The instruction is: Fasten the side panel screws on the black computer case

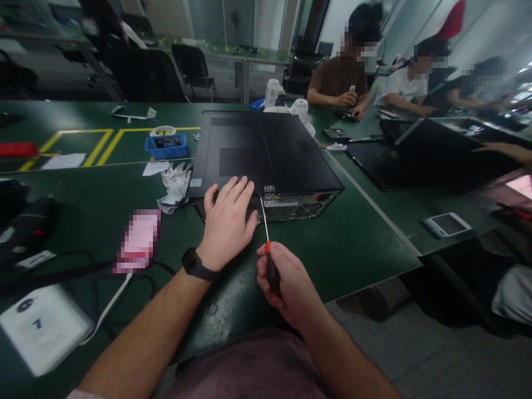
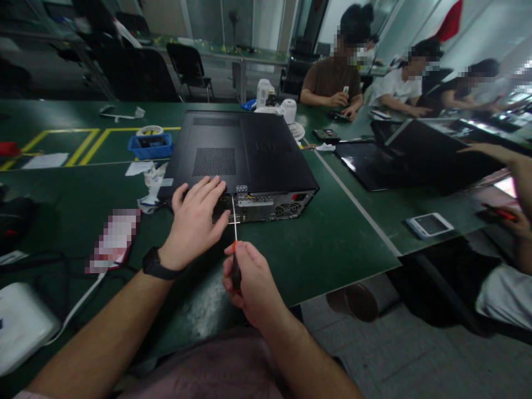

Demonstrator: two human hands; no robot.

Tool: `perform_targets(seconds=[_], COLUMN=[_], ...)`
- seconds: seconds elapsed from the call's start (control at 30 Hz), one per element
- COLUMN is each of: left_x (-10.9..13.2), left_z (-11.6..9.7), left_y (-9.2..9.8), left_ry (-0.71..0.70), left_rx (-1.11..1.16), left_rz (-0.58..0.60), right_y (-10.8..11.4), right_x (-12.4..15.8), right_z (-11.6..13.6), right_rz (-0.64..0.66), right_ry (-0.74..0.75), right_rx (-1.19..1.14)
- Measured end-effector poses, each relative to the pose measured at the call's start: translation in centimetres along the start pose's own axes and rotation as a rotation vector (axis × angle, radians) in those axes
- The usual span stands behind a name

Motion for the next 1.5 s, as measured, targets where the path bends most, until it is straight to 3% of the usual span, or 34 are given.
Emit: perform_targets(seconds=[1.5], left_x=[-0.11], left_z=[-0.10], left_y=[0.08], left_ry=[0.016], left_rx=[0.011], left_rz=[0.016], right_y=[0.29], right_x=[-0.10], right_z=[0.00], right_rz=[-0.043], right_ry=[-0.021], right_rx=[0.028])
Point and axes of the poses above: each hand's wrist, its own x-axis away from the middle knuckle, its own y-axis out of the back of the hand, z = x × y, the point moved 6 cm from there along -x, towards the middle knuckle, and after that the axes turned 15 degrees about x, right-handed, at the moved point
